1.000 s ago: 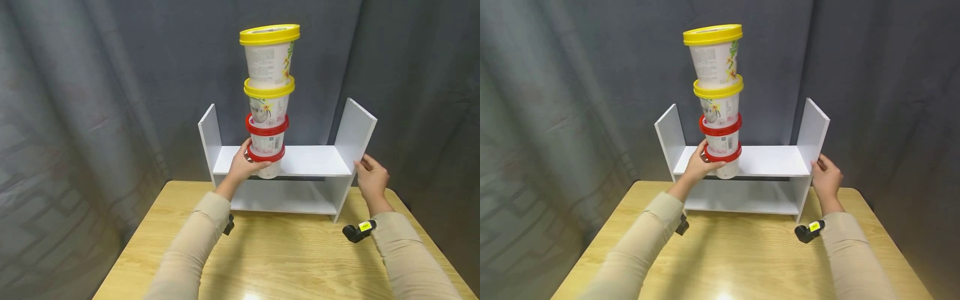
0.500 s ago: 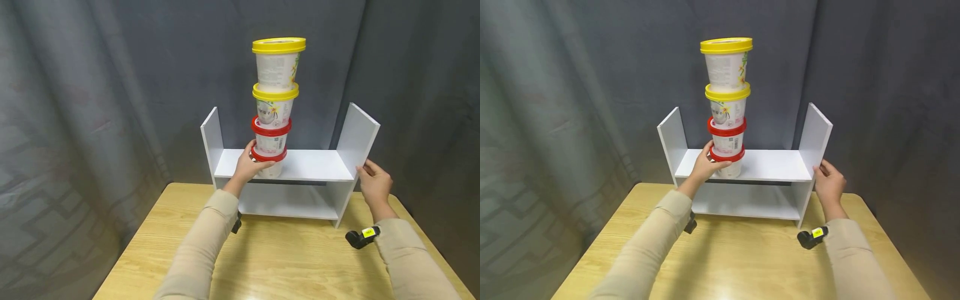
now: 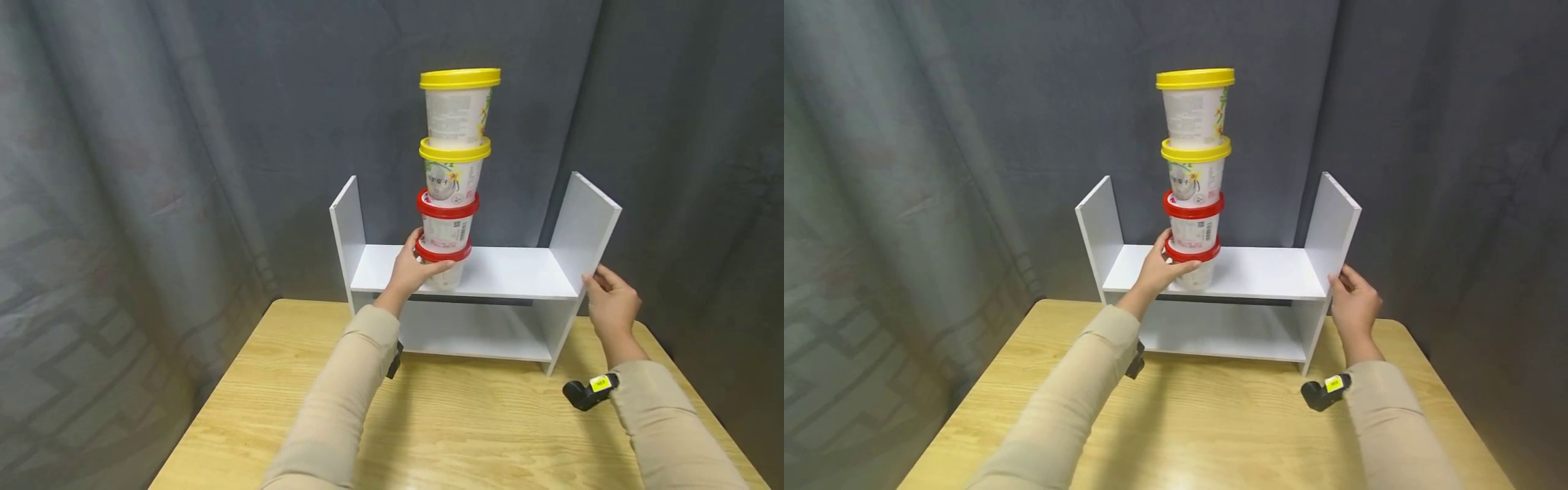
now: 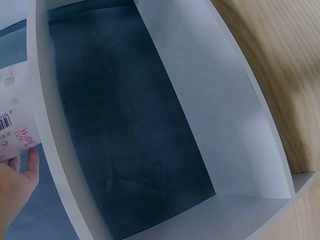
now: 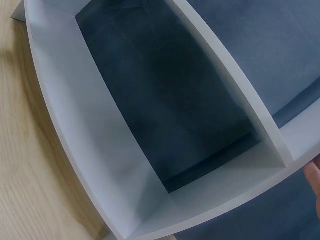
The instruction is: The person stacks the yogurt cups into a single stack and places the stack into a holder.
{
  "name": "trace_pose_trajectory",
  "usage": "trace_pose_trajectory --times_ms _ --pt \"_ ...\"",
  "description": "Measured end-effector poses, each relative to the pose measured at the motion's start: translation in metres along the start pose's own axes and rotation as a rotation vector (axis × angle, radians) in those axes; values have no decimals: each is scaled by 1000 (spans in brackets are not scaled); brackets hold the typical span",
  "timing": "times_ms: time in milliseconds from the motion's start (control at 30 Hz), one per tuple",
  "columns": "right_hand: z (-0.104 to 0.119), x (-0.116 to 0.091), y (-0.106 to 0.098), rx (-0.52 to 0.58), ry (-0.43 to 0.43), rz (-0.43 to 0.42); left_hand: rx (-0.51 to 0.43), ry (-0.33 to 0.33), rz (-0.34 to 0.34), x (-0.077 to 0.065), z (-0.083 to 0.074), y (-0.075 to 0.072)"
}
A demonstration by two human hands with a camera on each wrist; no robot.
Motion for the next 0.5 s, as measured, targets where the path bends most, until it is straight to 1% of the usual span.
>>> trace_pose_trajectory --times_ms 133,233,367,500 --pt "0 1 1 7 -10 -10 31 3 15 5 -1 2" --pt "-1 2 2 -24 -30 4 50 7 32 8 -2 2" --pt "-5 1 4 -64 -22 73 55 -21 46 11 -3 2" --pt "-10 -4 5 -58 -15 138 67 -70 45 9 -3 2"
Point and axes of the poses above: each hand's wrist, its own x-axis towards the middle knuckle, its own y-axis out of the palm, z = x × y, the point moved 3 cm from there along x, towards the middle knuckle, and after that the axes turned 14 degrees about y, right-handed, at the moved point
